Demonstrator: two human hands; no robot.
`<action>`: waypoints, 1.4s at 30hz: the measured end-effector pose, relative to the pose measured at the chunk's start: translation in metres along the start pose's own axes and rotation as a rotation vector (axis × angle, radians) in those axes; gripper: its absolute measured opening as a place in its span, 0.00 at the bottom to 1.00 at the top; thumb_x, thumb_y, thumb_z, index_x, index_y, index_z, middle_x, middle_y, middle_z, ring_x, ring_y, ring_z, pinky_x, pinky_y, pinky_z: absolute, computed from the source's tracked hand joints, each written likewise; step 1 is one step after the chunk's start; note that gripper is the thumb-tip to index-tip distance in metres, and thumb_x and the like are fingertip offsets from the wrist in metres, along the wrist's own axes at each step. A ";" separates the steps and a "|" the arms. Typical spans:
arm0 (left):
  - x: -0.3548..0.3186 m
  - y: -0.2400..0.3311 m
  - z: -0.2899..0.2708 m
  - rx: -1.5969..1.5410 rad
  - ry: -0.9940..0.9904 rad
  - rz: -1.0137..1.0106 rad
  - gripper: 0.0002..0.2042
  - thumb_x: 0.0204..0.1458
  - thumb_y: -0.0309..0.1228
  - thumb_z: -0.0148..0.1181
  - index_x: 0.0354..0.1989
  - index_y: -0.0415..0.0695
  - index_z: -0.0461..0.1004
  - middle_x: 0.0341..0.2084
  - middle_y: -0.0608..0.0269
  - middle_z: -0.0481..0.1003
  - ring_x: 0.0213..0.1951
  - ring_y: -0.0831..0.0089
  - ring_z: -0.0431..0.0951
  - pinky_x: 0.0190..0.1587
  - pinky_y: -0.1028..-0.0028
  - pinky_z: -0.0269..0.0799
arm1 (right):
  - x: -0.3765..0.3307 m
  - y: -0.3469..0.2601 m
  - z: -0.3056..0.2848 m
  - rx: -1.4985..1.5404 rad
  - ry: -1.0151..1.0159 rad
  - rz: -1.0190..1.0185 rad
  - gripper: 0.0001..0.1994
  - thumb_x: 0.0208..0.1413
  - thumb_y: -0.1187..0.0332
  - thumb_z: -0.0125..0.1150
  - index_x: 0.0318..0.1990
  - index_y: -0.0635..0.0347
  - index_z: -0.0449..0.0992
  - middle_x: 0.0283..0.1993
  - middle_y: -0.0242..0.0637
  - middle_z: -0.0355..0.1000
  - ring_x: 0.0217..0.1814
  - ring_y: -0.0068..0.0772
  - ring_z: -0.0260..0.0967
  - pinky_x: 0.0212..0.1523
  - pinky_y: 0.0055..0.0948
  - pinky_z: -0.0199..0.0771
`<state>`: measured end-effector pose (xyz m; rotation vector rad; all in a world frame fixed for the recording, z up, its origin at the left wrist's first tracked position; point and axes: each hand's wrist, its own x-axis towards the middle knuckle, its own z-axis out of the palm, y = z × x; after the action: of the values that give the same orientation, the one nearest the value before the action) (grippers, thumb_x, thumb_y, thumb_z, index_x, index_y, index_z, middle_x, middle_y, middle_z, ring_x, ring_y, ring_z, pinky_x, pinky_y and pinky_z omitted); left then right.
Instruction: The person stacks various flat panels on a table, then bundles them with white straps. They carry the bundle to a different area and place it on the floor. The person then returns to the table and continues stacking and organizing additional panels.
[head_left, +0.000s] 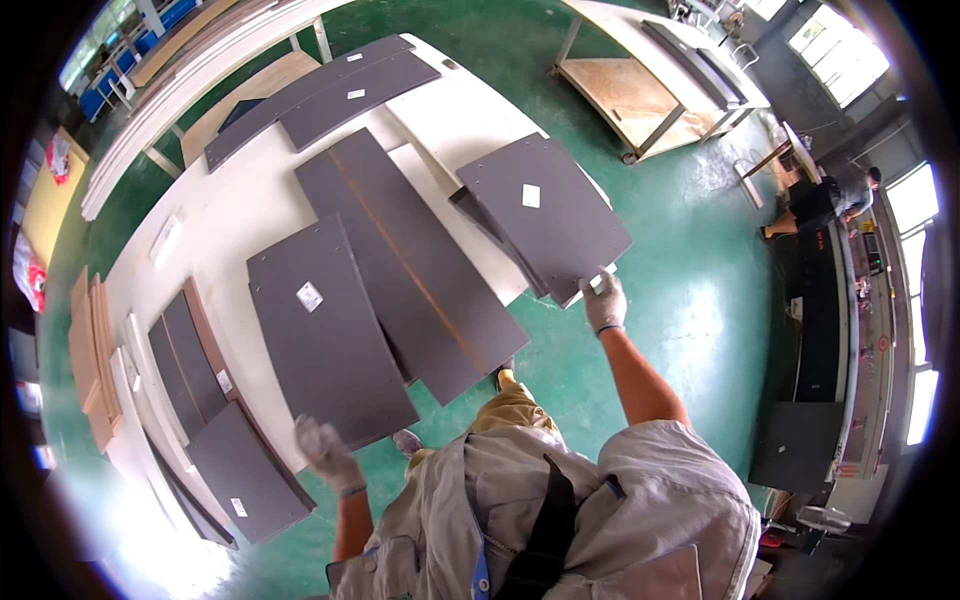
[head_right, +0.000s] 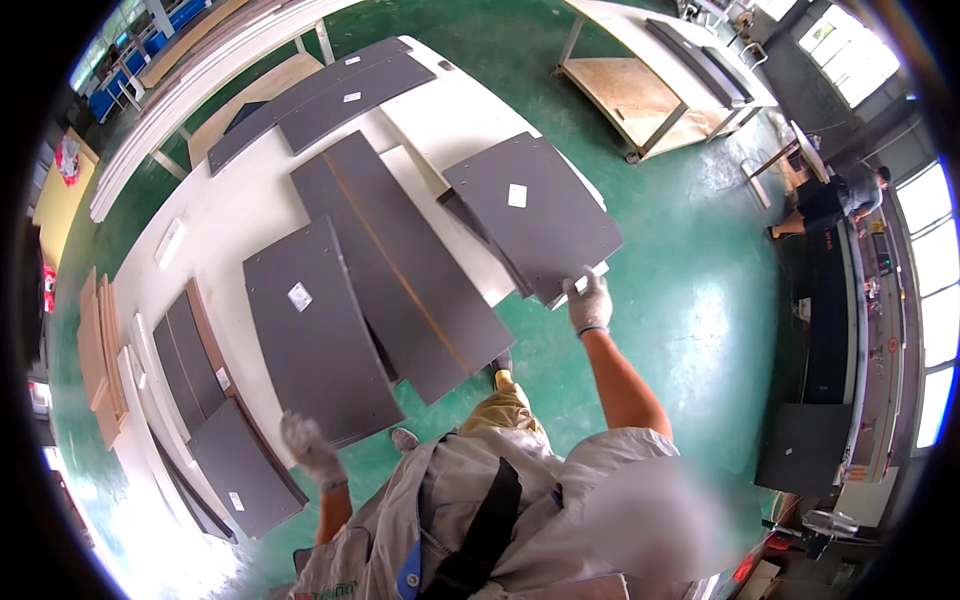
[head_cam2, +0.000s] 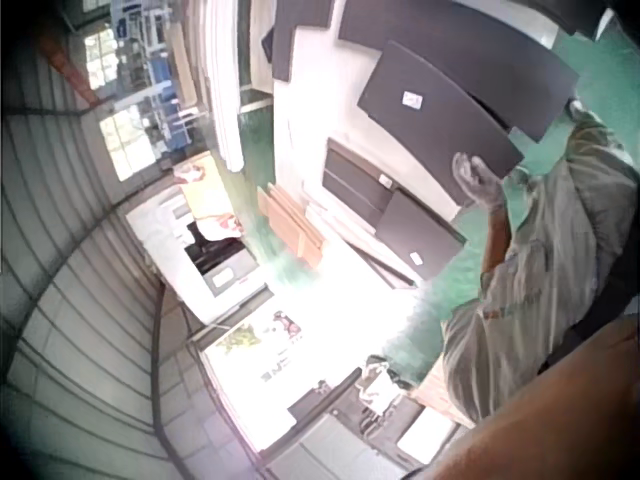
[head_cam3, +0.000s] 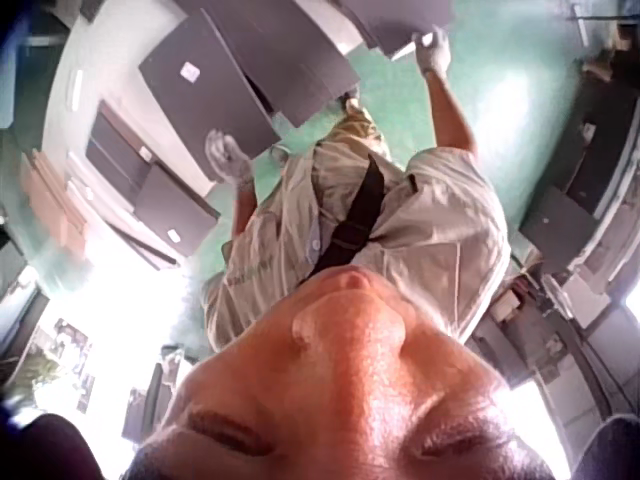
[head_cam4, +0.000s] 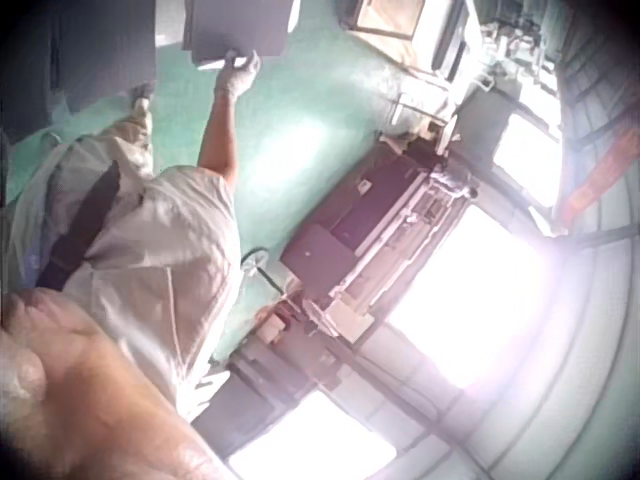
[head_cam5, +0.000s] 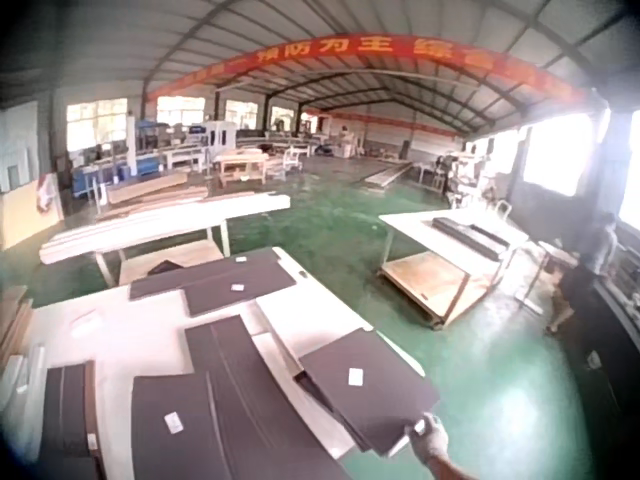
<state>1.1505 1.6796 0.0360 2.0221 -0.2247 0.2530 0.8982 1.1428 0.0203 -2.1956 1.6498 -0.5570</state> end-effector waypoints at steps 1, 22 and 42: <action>0.004 0.035 0.039 -0.021 -0.145 0.067 0.17 0.65 0.32 0.61 0.58 0.36 0.76 0.59 0.48 0.76 0.61 0.58 0.76 0.64 0.62 0.72 | 0.027 0.018 -0.006 -0.028 -0.011 -0.026 0.34 0.54 0.50 0.72 0.66 0.58 0.73 0.67 0.49 0.71 0.68 0.51 0.70 0.67 0.45 0.72; -0.039 0.143 0.386 -0.059 -0.569 -0.737 0.24 0.65 0.50 0.59 0.41 0.34 0.79 0.29 0.61 0.78 0.30 0.73 0.73 0.36 0.66 0.73 | 0.155 0.090 -0.008 0.513 -0.424 0.536 0.42 0.53 0.63 0.76 0.70 0.71 0.59 0.42 0.48 0.79 0.39 0.42 0.79 0.39 0.37 0.80; -0.052 0.148 0.328 0.021 -0.523 -0.491 0.22 0.63 0.47 0.62 0.32 0.34 0.76 0.23 0.58 0.77 0.30 0.73 0.73 0.37 0.59 0.73 | 0.162 0.190 -0.034 0.737 -0.516 0.506 0.19 0.61 0.61 0.73 0.48 0.72 0.82 0.39 0.29 0.79 0.39 0.21 0.72 0.44 0.26 0.74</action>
<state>1.0877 1.3226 0.0042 2.0608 -0.0412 -0.5873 0.7640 0.9344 -0.0257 -1.2014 1.3414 -0.3317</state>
